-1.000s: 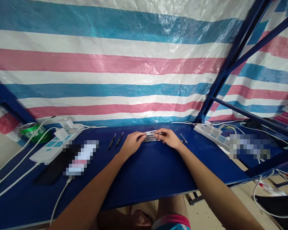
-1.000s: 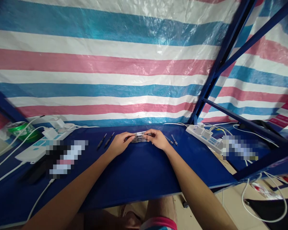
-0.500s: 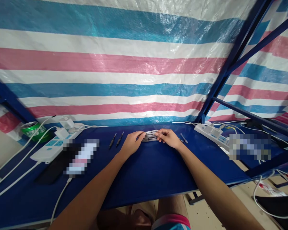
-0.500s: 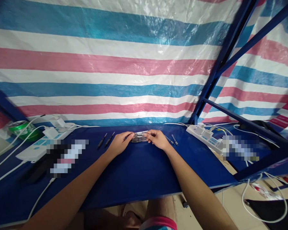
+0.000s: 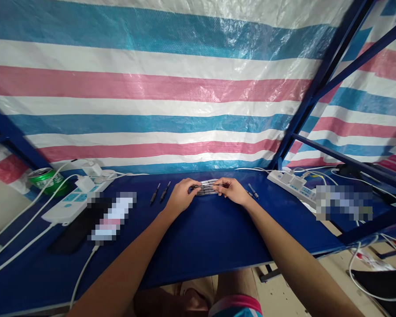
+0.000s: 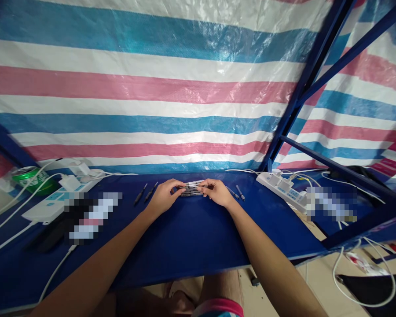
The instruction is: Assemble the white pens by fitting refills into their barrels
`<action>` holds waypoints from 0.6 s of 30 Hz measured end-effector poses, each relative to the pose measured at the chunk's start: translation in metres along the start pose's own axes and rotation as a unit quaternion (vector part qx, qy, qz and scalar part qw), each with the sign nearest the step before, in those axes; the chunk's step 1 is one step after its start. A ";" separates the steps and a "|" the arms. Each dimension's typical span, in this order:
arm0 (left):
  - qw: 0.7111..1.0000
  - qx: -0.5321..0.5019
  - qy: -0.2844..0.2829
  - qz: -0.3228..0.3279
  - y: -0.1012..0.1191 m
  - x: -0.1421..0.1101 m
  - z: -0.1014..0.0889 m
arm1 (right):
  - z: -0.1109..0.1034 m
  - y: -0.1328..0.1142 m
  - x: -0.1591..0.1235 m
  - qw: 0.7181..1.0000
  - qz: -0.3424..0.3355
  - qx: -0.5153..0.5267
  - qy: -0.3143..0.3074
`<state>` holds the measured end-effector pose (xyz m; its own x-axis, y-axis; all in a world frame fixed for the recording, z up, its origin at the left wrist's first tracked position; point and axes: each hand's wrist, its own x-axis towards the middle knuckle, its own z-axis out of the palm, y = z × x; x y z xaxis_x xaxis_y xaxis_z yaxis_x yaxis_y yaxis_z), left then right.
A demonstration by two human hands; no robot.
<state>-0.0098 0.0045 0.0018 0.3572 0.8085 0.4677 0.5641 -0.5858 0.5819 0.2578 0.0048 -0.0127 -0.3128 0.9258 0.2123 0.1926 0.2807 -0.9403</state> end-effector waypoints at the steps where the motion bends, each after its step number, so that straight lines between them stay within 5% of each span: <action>1: 1.000 0.001 0.003 0.004 -0.001 0.000 0.000 | 0.000 0.000 0.000 1.000 0.003 0.003 -0.004; 10: 0.999 -0.009 -0.006 0.037 -0.003 -0.001 0.003 | 0.000 -0.002 -0.001 1.000 0.021 -0.008 -0.022; 18: 0.999 0.015 -0.037 0.005 0.004 -0.004 0.005 | 0.002 -0.002 0.001 1.000 0.019 -0.013 -0.012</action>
<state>-0.0055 -0.0011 -0.0014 0.4157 0.8051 0.4230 0.5822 -0.5929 0.5563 0.2555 0.0050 -0.0110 -0.3278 0.9293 0.1701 0.2293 0.2529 -0.9399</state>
